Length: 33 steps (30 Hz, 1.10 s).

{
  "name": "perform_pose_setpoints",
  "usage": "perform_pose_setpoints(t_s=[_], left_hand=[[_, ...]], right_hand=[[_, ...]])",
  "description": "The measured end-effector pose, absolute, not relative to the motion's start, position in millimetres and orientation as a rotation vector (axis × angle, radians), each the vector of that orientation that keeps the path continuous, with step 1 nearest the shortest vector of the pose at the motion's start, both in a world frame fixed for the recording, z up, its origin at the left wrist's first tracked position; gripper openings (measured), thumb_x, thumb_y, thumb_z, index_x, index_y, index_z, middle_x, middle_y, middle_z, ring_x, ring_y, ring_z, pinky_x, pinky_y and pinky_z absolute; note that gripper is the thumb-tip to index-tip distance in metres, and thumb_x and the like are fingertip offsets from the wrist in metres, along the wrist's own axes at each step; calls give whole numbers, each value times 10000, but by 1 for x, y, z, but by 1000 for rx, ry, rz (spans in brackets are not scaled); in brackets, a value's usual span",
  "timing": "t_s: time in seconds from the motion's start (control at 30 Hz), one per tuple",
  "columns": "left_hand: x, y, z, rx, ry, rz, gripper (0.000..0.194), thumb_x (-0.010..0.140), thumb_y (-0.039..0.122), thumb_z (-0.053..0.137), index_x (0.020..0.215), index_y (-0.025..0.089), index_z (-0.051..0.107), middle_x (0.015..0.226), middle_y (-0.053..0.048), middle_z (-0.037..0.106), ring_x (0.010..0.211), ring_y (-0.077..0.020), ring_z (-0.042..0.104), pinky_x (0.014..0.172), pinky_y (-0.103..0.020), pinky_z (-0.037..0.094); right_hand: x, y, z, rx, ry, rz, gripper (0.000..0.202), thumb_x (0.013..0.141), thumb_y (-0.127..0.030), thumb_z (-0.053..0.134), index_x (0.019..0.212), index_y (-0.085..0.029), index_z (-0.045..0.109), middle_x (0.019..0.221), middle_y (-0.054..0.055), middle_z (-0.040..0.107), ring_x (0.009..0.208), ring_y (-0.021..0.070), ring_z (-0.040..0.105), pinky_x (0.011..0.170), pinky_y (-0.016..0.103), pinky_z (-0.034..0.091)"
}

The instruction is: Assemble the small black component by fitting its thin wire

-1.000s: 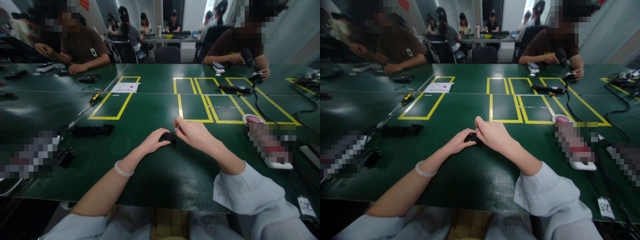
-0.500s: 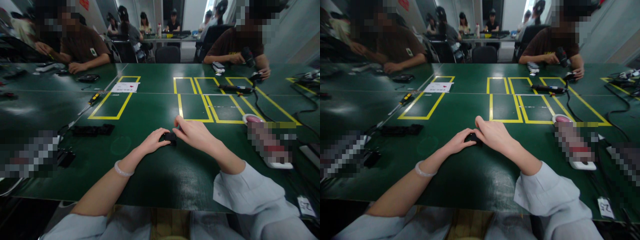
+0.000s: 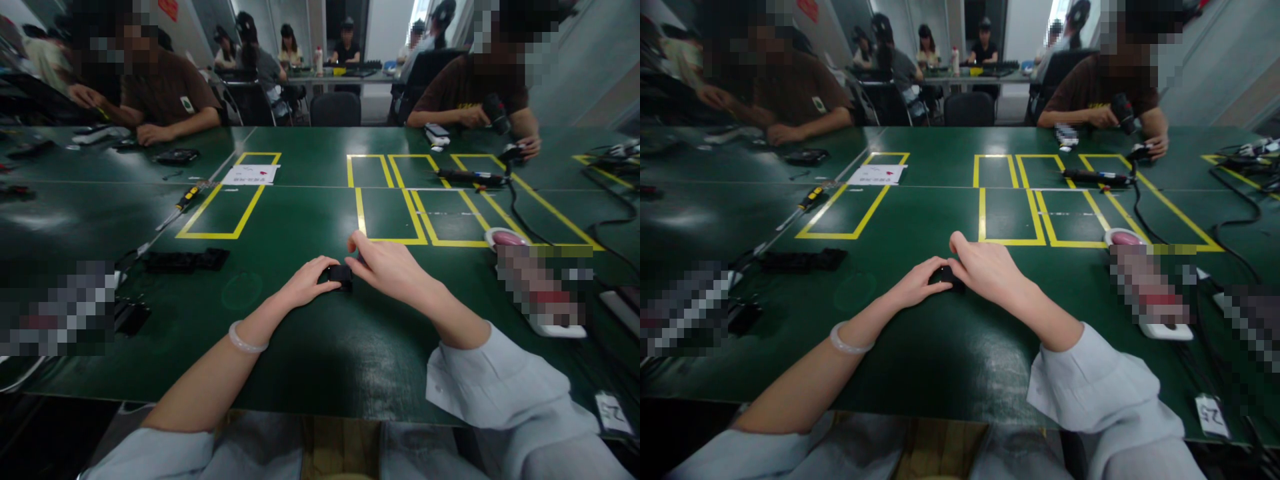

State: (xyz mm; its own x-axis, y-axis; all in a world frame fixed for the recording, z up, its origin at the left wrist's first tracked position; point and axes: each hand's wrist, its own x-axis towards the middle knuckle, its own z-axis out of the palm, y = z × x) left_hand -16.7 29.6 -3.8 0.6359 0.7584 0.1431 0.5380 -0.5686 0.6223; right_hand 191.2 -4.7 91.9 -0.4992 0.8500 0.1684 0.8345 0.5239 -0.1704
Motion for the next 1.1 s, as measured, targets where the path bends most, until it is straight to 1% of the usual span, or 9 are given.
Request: perform_pose_setpoints(t_s=[0.13,0.33,0.4,0.57,0.67,0.83,0.9,1.03,1.1], left_hand=[[-17,30,-4,2329,1008,551,378,867,455,566,1151,207,539,1086,-70,593,999,-242,570,881,-368,446],[-17,29,-4,2335,1001,572,377,864,446,580,1144,196,541,1095,-69,594,1009,-239,568,875,-359,446],[-16,29,-4,2336,1004,565,378,861,446,581,1146,201,541,1094,-69,594,1009,-242,567,878,-364,447],[-16,30,-5,2335,1023,539,379,863,452,573,1148,206,535,1076,-69,596,999,-246,569,882,-374,447],[-17,30,-5,2339,1012,539,371,868,450,570,1151,213,531,1098,-69,593,1018,-245,566,892,-371,440],[-17,30,-5,2338,1012,551,377,864,460,572,1143,208,531,1099,-66,591,1017,-243,566,892,-367,440],[-17,30,-5,2341,1012,558,385,862,462,574,1147,206,531,1087,-66,591,1005,-242,567,884,-365,443],[-17,30,-6,2354,1017,552,392,866,470,567,1146,198,534,1060,-65,593,982,-240,572,866,-360,448],[-17,30,-6,2354,1014,550,389,866,465,569,1148,200,537,1071,-67,594,994,-241,571,868,-357,447]], right_hand=[[192,-3,90,-1421,-2554,83,197,948,-311,347,1051,-196,470,738,15,651,621,156,572,535,253,235],[191,-6,94,-1404,-2542,148,219,895,-250,389,1096,-190,453,777,18,660,653,160,580,550,255,257],[191,-6,94,-1410,-2540,147,211,904,-262,386,1089,-191,458,775,20,661,662,161,585,555,255,259],[191,-3,91,-1440,-2548,103,226,959,-368,347,1026,-203,486,745,22,661,645,160,589,548,250,243],[191,-3,90,-1447,-2547,81,205,957,-320,340,1045,-201,481,760,22,665,628,155,582,540,252,235],[190,-6,93,-1424,-2524,110,206,897,-240,392,1087,-191,454,769,9,658,639,157,581,540,257,248],[190,-7,94,-1419,-2518,118,205,899,-256,396,1086,-191,451,777,10,659,648,158,584,542,256,251],[191,-4,92,-1426,-2534,99,227,948,-370,360,1045,-198,472,755,15,656,649,163,588,541,255,247],[192,-3,91,-1434,-2543,81,217,956,-352,346,1033,-200,479,735,14,652,629,158,582,537,254,240]])
